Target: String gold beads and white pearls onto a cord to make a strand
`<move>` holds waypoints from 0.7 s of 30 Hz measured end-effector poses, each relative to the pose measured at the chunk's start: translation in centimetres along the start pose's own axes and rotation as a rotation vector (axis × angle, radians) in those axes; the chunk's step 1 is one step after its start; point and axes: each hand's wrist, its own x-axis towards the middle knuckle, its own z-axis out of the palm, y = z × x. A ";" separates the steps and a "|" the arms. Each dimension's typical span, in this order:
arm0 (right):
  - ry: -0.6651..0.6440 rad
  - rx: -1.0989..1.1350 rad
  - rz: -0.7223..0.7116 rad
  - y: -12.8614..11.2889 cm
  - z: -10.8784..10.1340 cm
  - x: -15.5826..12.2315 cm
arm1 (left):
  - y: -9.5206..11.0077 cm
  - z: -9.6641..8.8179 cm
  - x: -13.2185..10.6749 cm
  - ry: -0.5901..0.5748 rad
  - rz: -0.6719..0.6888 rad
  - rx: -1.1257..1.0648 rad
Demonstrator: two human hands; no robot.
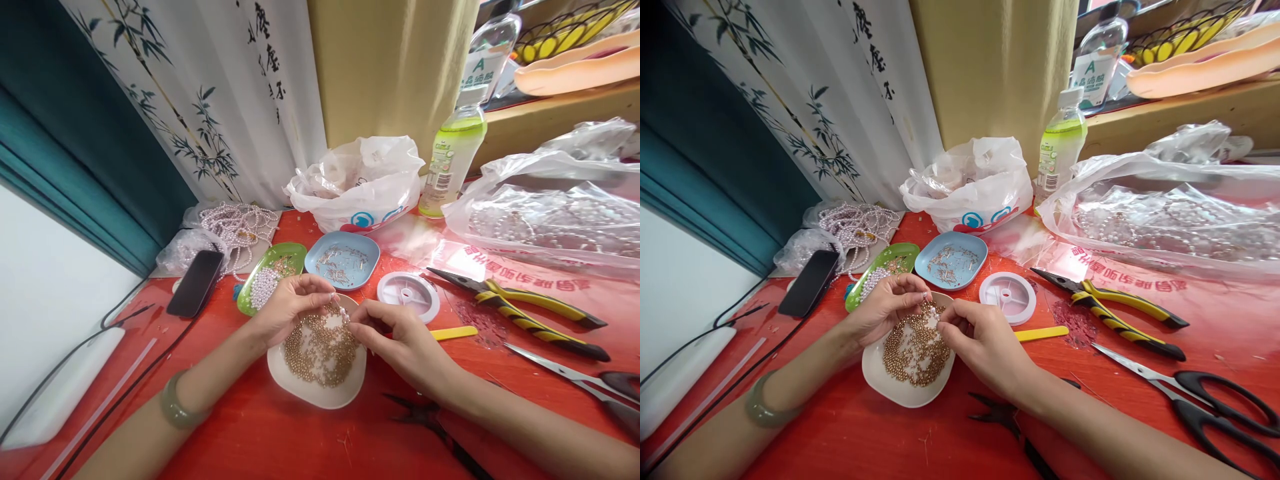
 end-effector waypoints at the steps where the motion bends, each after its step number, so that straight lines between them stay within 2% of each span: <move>1: 0.003 -0.004 -0.002 0.0 0.0 0.0 | 0.0 0.0 0.0 0.011 -0.003 0.004; 10: 0.006 -0.006 -0.013 0.1 0.0 -0.1 | -0.1 0.0 0.1 0.045 -0.028 -0.010; 21: 0.000 -0.003 -0.003 0.1 0.0 0.0 | -0.1 0.1 0.0 0.015 0.014 0.030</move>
